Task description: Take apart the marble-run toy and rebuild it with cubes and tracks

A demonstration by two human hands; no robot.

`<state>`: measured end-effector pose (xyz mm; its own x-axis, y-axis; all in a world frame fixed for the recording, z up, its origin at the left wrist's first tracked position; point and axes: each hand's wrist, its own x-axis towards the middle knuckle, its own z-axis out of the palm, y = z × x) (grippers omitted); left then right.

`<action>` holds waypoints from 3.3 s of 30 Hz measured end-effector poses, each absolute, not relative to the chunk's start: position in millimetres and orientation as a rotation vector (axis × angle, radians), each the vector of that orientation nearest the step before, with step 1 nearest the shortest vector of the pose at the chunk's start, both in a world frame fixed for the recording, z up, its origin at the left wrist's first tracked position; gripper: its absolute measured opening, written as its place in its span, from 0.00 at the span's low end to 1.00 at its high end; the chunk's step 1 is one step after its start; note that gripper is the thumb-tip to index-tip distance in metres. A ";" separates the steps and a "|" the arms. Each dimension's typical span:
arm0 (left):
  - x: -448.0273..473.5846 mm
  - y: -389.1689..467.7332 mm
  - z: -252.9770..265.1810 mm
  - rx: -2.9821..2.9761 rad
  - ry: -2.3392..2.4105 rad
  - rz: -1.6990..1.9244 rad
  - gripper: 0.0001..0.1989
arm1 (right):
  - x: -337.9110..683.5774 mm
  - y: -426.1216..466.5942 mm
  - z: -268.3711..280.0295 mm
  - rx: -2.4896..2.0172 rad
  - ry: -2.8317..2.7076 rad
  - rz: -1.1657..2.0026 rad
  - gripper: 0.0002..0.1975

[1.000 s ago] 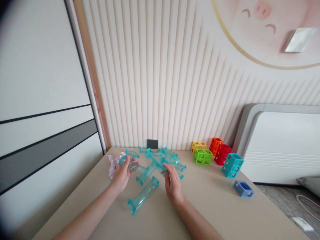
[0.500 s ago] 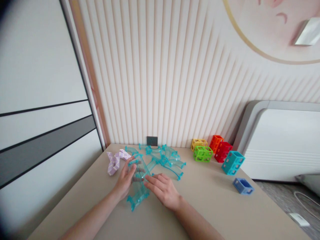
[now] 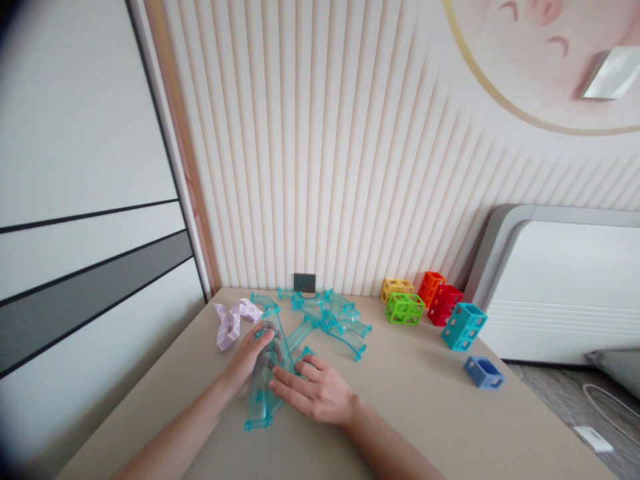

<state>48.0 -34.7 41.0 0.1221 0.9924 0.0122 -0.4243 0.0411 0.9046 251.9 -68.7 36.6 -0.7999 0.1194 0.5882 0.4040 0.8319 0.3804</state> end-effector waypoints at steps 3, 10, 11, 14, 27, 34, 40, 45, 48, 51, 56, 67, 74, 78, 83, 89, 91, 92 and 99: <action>44.5 -33.6 46.3 0.838 0.779 1.360 0.20 | 254.3 -63.9 30.0 -0.416 -2.414 -0.498 0.22; 18.9 -19.3 63.0 0.595 0.631 1.689 0.19 | 275.1 -50.4 20.4 -0.835 -2.441 0.002 0.34; 15.4 -16.9 63.6 0.548 0.606 1.716 0.19 | 276.1 -49.6 22.0 -0.849 -2.498 0.074 0.34; 8.5 -11.6 63.1 0.431 0.554 1.757 0.16 | 272.1 -47.0 27.0 -0.895 -2.599 0.213 0.33; 1.0 -19.7 67.1 0.435 0.538 1.765 0.19 | 190.6 -15.4 6.6 -1.345 -2.390 0.234 0.26; 14.6 -23.7 64.4 0.558 0.652 1.735 0.19 | 167.5 1.2 10.0 -1.223 -2.372 0.104 0.25; 29.7 -26.1 53.7 0.763 0.769 1.592 0.19 | 252.2 29.9 43.1 -1.666 -2.047 -0.049 0.18; 40.3 -29.2 48.0 0.794 0.871 1.494 0.22 | 333.3 48.6 38.8 -2.059 -1.794 0.068 0.25; 44.3 -30.6 43.5 0.797 0.883 1.450 0.22 | 349.1 46.8 25.1 -2.105 -1.790 0.175 0.24; 46.0 -30.2 38.0 0.809 0.882 1.423 0.22 | 341.3 39.8 15.6 -2.087 -1.804 0.223 0.24; 47.9 -30.4 34.5 0.860 0.897 1.380 0.22 | 313.4 26.0 13.7 -2.021 -1.855 0.245 0.25; 54.5 -34.5 28.1 0.868 0.889 1.289 0.22 | 259.7 37.7 52.9 -1.691 -1.949 0.090 0.24; 55.5 -35.5 22.5 0.857 0.916 1.274 0.23 | 190.6 86.9 51.7 -1.642 -2.093 0.118 0.26; 54.5 -33.8 20.7 0.854 0.914 1.294 0.23 | 184.9 89.8 52.7 -1.602 -2.097 0.153 0.25; 55.0 -32.1 21.5 0.887 0.907 1.331 0.23 | 213.8 34.1 56.2 -1.450 -2.026 0.205 0.18; 55.7 -30.9 23.0 0.974 0.943 1.388 0.22 | 241.1 -64.1 26.2 -1.060 -1.875 0.555 0.20; 55.6 -29.9 22.1 1.016 0.961 1.381 0.21 | 236.3 -79.0 15.1 -1.044 -1.849 0.606 0.22; 55.4 -29.3 21.4 1.040 0.982 1.394 0.21 | 232.2 -82.3 10.5 -1.049 -1.831 0.627 0.23; 52.9 -30.6 14.9 1.002 1.021 1.414 0.26 | 222.2 -73.5 -7.2 -1.123 -1.655 0.689 0.21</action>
